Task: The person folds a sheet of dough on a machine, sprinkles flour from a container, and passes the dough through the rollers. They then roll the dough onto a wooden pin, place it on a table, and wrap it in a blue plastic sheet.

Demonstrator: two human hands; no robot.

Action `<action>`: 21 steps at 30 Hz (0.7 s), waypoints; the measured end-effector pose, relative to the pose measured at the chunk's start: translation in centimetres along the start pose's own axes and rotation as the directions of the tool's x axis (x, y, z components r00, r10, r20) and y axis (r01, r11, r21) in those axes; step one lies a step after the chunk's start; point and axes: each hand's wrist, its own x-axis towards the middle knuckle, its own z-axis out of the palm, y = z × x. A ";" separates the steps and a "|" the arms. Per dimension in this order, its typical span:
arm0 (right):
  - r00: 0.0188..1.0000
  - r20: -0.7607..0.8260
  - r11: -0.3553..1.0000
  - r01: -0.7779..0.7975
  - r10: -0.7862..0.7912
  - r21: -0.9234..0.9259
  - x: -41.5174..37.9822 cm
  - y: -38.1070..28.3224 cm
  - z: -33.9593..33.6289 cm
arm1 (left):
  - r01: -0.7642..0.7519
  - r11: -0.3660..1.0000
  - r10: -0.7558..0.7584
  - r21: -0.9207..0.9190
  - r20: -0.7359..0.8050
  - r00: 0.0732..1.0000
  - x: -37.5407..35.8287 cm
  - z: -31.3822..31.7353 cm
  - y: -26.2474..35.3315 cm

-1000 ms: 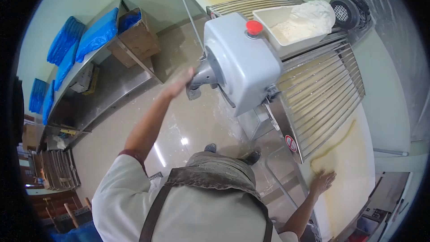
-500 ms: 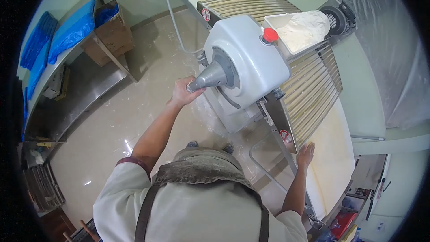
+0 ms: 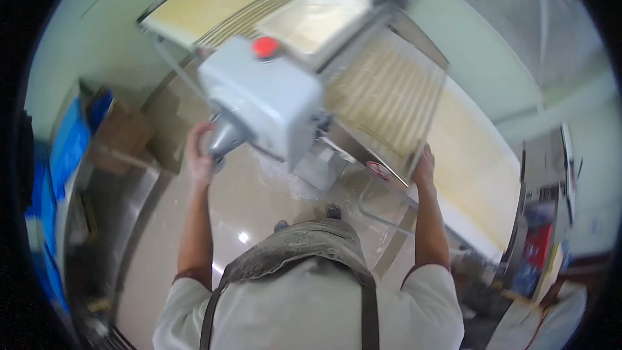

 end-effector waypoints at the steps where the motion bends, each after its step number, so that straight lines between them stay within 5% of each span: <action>1: 0.999 0.034 1.000 -0.016 0.016 -0.016 1.0 -0.2 -0.7 | -0.029 1.000 0.029 0.002 -0.073 0.997 2.6 0.7 1.5; 6: 0.987 0.086 0.980 -0.119 0.135 -0.162 3.3 0.6 -0.8 | 0.003 0.986 0.025 0.167 -0.165 0.986 15.2 6.9 7.2; 7: 0.976 -0.003 0.973 -0.219 0.220 -0.075 3.9 1.6 -0.9 | 0.060 0.980 -0.029 0.191 -0.160 0.987 16.8 7.8 7.2; 9: 0.912 -0.141 0.920 -0.368 0.386 0.138 5.9 3.3 -0.8 | 0.159 0.836 -0.176 0.525 -0.018 0.984 18.1 8.5 6.6; 11: 0.993 0.117 0.980 -0.003 -0.020 0.198 8.6 -5.9 -1.3 | 0.206 0.711 -0.336 0.672 0.067 0.939 20.3 8.9 6.7; 12: 0.932 0.195 0.948 0.278 -0.305 0.154 6.3 -14.0 -5.5 | 0.250 0.697 -0.426 0.672 0.107 0.898 20.8 8.9 7.0; 13: 0.728 0.356 0.805 0.467 -0.585 0.367 7.0 -18.1 -6.9 | 0.303 0.677 -0.516 0.671 0.139 0.845 20.8 9.2 7.4; 14: 0.476 0.147 0.497 0.806 -0.867 0.321 7.5 -19.5 -5.3 | 0.335 0.688 -0.517 0.643 0.111 0.849 20.4 9.4 7.9; 16: 0.389 0.140 0.413 0.879 -0.910 0.238 13.3 -20.7 -4.7 | 0.378 0.715 -0.513 0.587 0.073 0.855 20.5 10.4 8.6; 19: 0.778 0.106 0.766 0.568 -0.619 0.300 29.1 -14.4 -3.4 | 0.387 0.733 -0.511 0.559 0.078 0.856 20.5 9.8 7.5; 21: 0.925 -0.058 0.862 0.371 -0.374 0.345 35.4 -10.1 -2.4 | 0.348 0.727 -0.492 0.592 0.094 0.866 20.5 8.9 6.8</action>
